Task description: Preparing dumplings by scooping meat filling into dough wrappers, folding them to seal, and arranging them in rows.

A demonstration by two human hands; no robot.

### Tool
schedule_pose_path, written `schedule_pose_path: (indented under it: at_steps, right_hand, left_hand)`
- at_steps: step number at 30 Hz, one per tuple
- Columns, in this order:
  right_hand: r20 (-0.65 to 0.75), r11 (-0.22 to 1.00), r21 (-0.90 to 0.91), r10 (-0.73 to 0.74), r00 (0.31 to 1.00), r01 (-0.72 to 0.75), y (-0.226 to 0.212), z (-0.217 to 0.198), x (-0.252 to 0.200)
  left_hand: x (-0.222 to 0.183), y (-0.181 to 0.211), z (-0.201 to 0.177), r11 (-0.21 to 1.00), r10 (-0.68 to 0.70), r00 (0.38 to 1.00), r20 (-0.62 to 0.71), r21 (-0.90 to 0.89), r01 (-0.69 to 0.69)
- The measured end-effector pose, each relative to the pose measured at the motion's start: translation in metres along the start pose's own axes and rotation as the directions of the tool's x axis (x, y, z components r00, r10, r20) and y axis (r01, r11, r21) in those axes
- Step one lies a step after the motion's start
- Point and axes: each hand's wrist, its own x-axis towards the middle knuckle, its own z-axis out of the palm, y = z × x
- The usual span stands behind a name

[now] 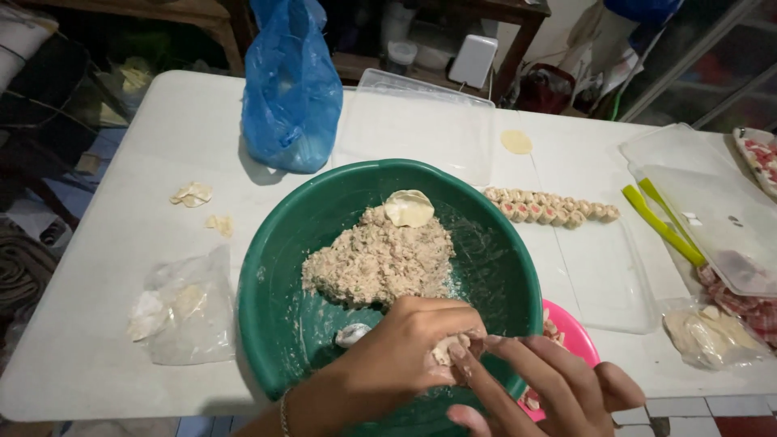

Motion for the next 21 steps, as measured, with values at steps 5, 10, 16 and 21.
schedule_pose_path:
  at_steps: [5, 10, 16, 21]
  right_hand:
    - [0.009, 1.0, 0.013, -0.018, 1.0, 0.018, 0.0, 0.009, 0.006]
    - [-0.034, 0.988, 0.07, 0.138, 0.99, -0.136, -0.005, 0.005, 0.014]
    - [0.14, 0.995, 0.067, 0.061, 0.988, -0.071, -0.005, 0.004, 0.009]
    - [0.104, 0.965, 0.184, 0.171, 0.98, -0.188, 0.003, -0.001, 0.02]
  left_hand:
    - [0.001, -0.015, 0.005, 0.994, 0.008, 0.999, -0.048, 0.108, -0.002]
    - [0.0, -0.001, -0.014, 0.999, -0.035, 0.999, 0.002, 0.018, 0.035]
    - [-0.001, -0.007, -0.01, 0.999, 0.043, 0.998, -0.044, -0.014, -0.043]
    - [-0.004, -0.012, -0.007, 0.999, -0.054, 0.992, -0.113, -0.009, 0.053]
